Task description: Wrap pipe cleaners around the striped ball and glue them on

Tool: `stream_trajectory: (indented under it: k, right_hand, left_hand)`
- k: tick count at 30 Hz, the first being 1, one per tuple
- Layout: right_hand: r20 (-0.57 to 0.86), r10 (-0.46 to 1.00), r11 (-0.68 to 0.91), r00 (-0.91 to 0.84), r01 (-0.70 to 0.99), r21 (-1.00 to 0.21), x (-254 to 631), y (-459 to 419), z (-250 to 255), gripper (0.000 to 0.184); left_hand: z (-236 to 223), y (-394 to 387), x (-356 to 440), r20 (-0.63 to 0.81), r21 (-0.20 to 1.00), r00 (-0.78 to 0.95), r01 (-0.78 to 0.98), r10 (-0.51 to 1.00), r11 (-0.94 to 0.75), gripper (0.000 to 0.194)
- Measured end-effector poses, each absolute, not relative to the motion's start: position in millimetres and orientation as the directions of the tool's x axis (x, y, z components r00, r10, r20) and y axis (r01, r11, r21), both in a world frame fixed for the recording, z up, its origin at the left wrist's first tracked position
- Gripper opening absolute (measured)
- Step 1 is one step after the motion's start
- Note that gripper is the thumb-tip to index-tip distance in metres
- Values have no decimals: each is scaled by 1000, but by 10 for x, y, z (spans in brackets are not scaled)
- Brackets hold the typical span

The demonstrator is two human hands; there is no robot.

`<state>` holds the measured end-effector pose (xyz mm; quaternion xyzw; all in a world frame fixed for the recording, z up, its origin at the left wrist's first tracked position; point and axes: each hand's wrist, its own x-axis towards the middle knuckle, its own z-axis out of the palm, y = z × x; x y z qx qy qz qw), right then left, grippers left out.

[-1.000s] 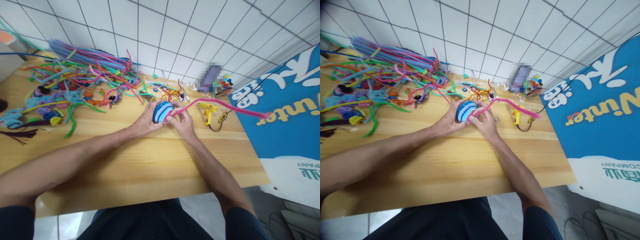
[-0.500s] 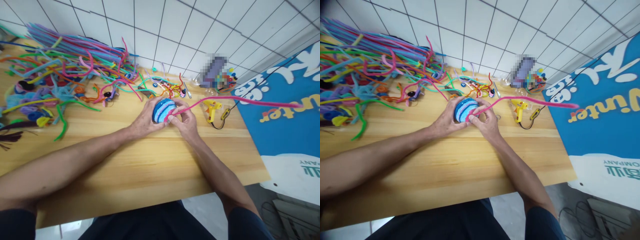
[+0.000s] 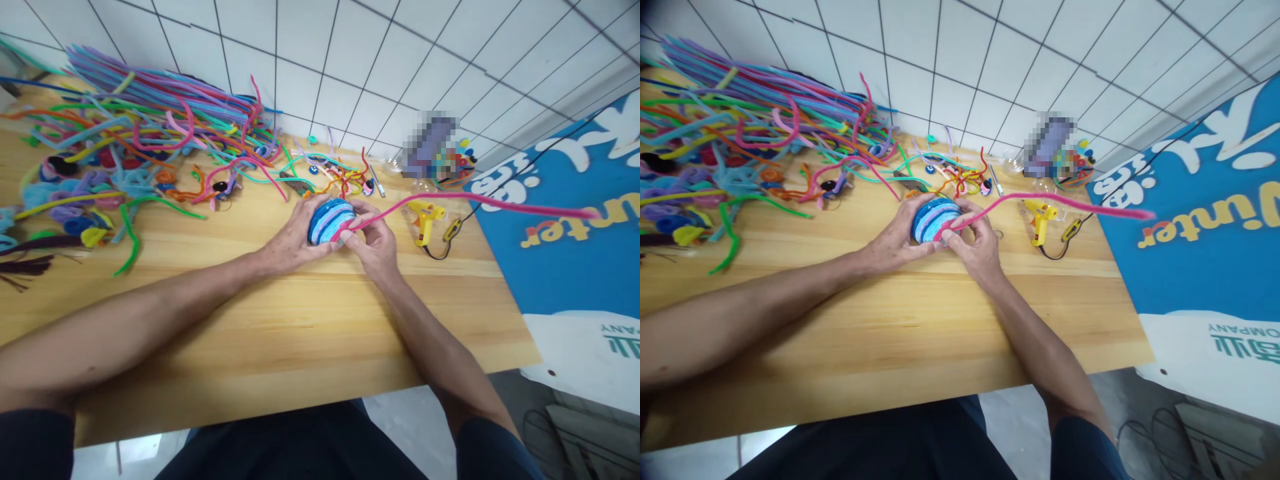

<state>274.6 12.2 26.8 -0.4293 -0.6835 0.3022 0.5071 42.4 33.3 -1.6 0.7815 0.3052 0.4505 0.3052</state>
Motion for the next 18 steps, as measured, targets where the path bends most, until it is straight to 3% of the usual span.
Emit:
stream_trajectory:
  k: [18]
  right_hand:
    - [454, 887, 462, -86, 199, -864, 2726, 141, 202, 24]
  left_hand:
    - [-31, 321, 418, 536, 727, 397, 233, 746, -646, 90]
